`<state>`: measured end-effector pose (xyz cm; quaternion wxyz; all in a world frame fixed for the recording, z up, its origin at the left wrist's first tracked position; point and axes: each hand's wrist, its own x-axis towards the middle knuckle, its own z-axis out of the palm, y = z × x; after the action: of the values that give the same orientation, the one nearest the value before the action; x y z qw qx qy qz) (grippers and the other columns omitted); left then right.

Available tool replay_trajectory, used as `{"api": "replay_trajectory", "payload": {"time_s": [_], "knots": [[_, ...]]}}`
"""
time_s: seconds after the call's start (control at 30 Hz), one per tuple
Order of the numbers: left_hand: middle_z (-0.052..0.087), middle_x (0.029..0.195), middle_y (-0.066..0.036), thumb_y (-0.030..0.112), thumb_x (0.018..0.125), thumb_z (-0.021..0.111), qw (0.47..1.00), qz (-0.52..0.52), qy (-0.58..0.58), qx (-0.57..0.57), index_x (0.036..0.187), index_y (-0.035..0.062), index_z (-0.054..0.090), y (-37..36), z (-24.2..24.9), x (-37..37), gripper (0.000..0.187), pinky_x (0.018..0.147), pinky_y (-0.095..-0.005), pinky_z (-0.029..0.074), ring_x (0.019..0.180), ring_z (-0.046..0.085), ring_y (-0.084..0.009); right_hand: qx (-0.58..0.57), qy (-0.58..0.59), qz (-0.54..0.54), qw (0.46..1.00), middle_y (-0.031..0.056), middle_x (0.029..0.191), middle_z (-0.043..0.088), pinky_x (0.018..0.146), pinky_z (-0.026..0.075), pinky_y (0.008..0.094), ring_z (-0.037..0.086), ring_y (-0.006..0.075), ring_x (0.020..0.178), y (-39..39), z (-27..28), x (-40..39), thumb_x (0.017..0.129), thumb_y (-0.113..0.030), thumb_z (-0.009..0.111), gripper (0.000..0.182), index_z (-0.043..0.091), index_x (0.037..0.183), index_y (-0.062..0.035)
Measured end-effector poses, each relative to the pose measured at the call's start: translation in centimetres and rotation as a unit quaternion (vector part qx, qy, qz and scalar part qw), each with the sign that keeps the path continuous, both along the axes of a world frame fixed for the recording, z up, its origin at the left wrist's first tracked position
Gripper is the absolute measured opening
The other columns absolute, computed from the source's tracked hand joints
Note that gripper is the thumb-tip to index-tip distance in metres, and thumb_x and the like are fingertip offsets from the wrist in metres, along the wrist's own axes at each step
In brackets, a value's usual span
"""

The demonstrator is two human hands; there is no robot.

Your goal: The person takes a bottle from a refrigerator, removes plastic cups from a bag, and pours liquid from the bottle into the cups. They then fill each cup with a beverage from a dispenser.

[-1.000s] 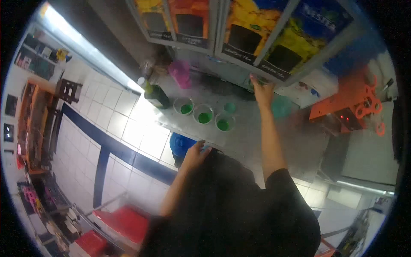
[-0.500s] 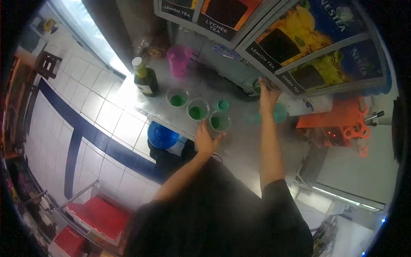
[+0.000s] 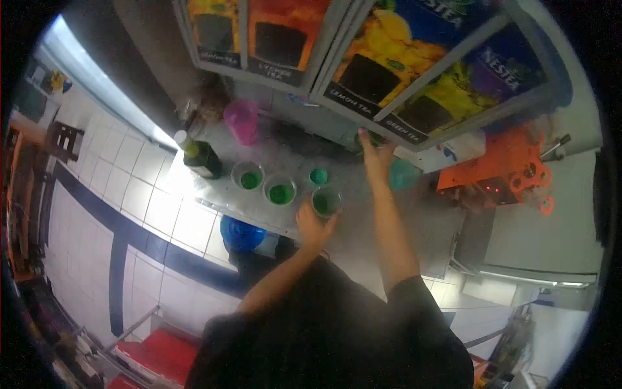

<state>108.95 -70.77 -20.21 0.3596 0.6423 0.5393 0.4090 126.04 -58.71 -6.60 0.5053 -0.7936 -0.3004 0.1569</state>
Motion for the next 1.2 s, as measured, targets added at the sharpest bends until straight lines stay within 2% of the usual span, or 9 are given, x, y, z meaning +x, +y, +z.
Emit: {"api": "replay_trajectory", "payload": {"time_s": [0.07, 0.23, 0.47, 0.57, 0.67, 0.7, 0.8, 0.83, 1.2], "knots": [[0.055, 0.128, -0.025, 0.039, 0.073, 0.082, 0.998, -0.05, -0.033, 0.0, 0.137, -0.0038, 0.042, -0.7, 2.4, -1.6, 0.086, 0.096, -0.0473, 0.043, 0.116, 0.055, -0.0416, 0.07, 0.047, 0.12, 0.989, 0.0216, 0.135, 0.048, 0.107, 0.035, 0.0394, 0.048, 0.0313, 0.125, -0.8, 1.0, -0.2, 0.08, -0.03, 0.084, 0.083, 0.036, 0.137, 0.0053], [0.056, 0.129, -0.023, 0.029, 0.076, 0.083, 0.992, -0.124, -0.008, -0.029, 0.139, -0.0026, 0.042, -2.7, 8.6, -7.8, 0.081, 0.102, -0.0441, 0.043, 0.121, 0.055, -0.0361, 0.106, 0.027, 0.095, 0.989, 0.0223, 0.13, 0.052, 0.106, 0.036, 0.04, 0.05, 0.0325, 0.123, -0.9, 0.7, -0.3, 0.078, -0.036, 0.085, 0.082, 0.042, 0.133, 0.0066], [0.051, 0.135, -0.022, 0.016, 0.076, 0.083, 0.976, -0.011, -0.137, -0.17, 0.144, -0.0021, 0.035, -3.7, 15.3, -14.5, 0.085, 0.107, -0.0431, 0.041, 0.124, 0.052, -0.0316, 0.124, -0.033, 0.07, 0.989, 0.0254, 0.14, 0.045, 0.109, 0.033, 0.0405, 0.045, 0.0355, 0.129, -0.2, -2.0, 0.5, 0.077, -0.043, 0.084, 0.094, 0.034, 0.139, 0.0076], [0.049, 0.14, -0.022, 0.016, 0.076, 0.082, 0.976, -0.027, -0.137, -0.165, 0.144, -0.0011, 0.036, -3.6, 16.4, -16.5, 0.084, 0.111, -0.0435, 0.037, 0.13, 0.049, -0.0323, 0.122, 0.077, 0.119, 0.982, 0.0263, 0.142, 0.043, 0.111, 0.032, 0.0416, 0.042, 0.0365, 0.132, -1.1, 0.3, -0.1, 0.077, -0.047, 0.083, 0.098, 0.032, 0.142, 0.0072], [0.048, 0.141, -0.022, 0.015, 0.076, 0.082, 0.978, -0.034, -0.133, -0.154, 0.144, -0.0015, 0.036, -3.7, 17.2, -17.1, 0.084, 0.112, -0.0435, 0.036, 0.132, 0.047, -0.0322, 0.071, 0.016, 0.067, 0.995, 0.0273, 0.145, 0.04, 0.114, 0.029, 0.0429, 0.038, 0.0379, 0.136, 0.4, -3.8, 1.7, 0.076, -0.052, 0.083, 0.11, 0.024, 0.146, 0.0086], [0.049, 0.141, -0.022, 0.017, 0.074, 0.084, 0.98, -0.032, -0.137, -0.144, 0.144, -0.0019, 0.036, -3.6, 16.8, -17.2, 0.087, 0.111, -0.0431, 0.037, 0.132, 0.047, -0.0324, 0.008, 0.016, 0.044, 0.999, 0.0281, 0.148, 0.035, 0.115, 0.027, 0.0447, 0.035, 0.0381, 0.139, 0.1, -2.8, 1.3, 0.074, -0.054, 0.083, 0.117, 0.018, 0.147, 0.0102], [0.052, 0.139, -0.022, 0.018, 0.072, 0.086, 0.967, -0.014, -0.199, -0.156, 0.14, -0.0042, 0.04, -4.0, 17.1, -16.7, 0.085, 0.109, -0.0409, 0.039, 0.129, 0.051, -0.0313, 0.051, 0.066, 0.095, 0.992, 0.0281, 0.149, 0.031, 0.116, 0.025, 0.0462, 0.032, 0.0386, 0.139, -0.7, -0.2, 0.0, 0.072, -0.057, 0.084, 0.122, 0.015, 0.147, 0.011], [0.052, 0.139, -0.022, 0.018, 0.072, 0.086, 0.967, -0.008, -0.201, -0.154, 0.14, -0.0042, 0.04, -4.0, 17.0, -16.7, 0.085, 0.109, -0.0409, 0.039, 0.129, 0.051, -0.0313, 0.043, 0.009, 0.057, 0.997, 0.028, 0.148, 0.031, 0.115, 0.026, 0.0468, 0.033, 0.0381, 0.138, -0.2, -0.9, 0.2, 0.073, -0.058, 0.083, 0.118, 0.019, 0.145, 0.0097], [0.049, 0.141, -0.021, 0.012, 0.072, 0.085, 0.978, -0.043, -0.138, -0.148, 0.144, -0.0023, 0.036, -3.6, 17.6, -17.9, 0.087, 0.111, -0.043, 0.037, 0.132, 0.048, -0.0311, 0.05, 0.011, 0.049, 0.997, 0.026, 0.135, 0.045, 0.108, 0.033, 0.0413, 0.045, 0.0336, 0.127, 0.2, -2.6, 1.2, 0.076, -0.05, 0.083, 0.097, 0.034, 0.135, 0.0092]]}}
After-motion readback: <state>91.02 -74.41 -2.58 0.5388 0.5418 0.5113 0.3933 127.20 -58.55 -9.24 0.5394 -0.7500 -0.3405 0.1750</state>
